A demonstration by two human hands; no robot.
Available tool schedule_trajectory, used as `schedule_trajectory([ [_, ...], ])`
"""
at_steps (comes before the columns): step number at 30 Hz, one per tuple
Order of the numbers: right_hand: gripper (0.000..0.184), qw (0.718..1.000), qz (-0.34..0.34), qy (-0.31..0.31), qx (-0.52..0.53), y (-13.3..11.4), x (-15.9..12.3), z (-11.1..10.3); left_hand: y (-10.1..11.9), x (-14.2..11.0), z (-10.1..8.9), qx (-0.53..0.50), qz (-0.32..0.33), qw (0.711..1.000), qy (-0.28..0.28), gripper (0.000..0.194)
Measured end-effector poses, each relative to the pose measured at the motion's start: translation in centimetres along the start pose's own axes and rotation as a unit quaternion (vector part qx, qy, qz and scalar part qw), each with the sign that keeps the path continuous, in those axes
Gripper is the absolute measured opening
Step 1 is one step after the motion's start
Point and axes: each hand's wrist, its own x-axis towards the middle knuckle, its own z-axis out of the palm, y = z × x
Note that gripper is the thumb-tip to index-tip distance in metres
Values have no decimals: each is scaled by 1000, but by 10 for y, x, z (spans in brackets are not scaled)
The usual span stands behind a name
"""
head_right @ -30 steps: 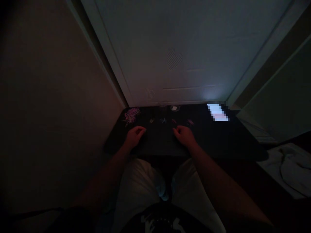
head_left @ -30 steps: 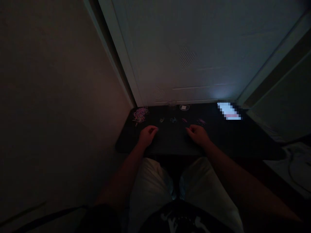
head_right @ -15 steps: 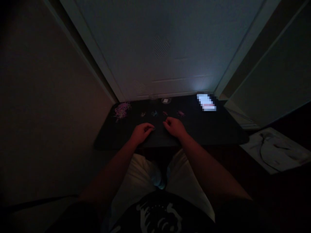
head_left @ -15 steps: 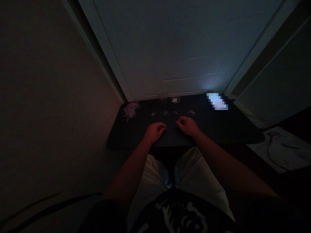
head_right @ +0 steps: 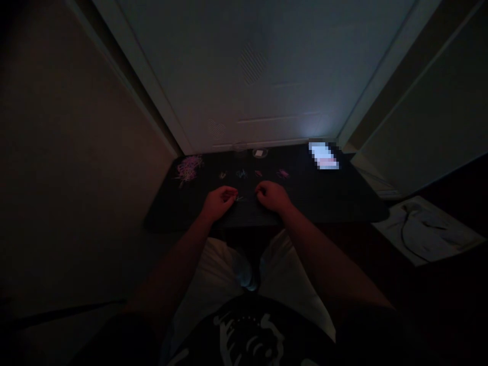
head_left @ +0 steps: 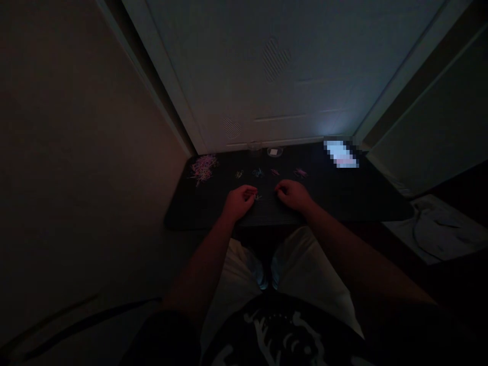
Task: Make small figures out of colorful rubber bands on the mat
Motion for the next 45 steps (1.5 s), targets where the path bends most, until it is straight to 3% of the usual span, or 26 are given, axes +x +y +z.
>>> schedule_trajectory([
  [7,20,991,-121,-46,-20,-9,-4,0,2,0,-1,-5,-1,1000,11,21],
  [10,21,989,-136,-58,-14,-10,-2,0,0,0,-2,-14,4,1000,2,26],
  [18,13,989,-129,-74,6,-9,4,6,1,0,-4,24,6,1000,7,31],
  [23,12,991,-114,-71,0,-11,3,7,11,-3,-7,148,32,988,0,32],
  [27,12,994,-95,-56,-4,-13,1,6,20,-6,-7,213,82,973,-44,29],
  [35,11,996,-78,-44,12,-10,0,6,21,-9,-6,190,130,968,-97,16],
  [42,12,997,-66,-43,26,-10,0,7,19,-12,-6,145,143,974,-97,14],
  [45,12,997,-59,-39,16,-10,0,7,14,-10,-8,86,125,987,-48,17],
])
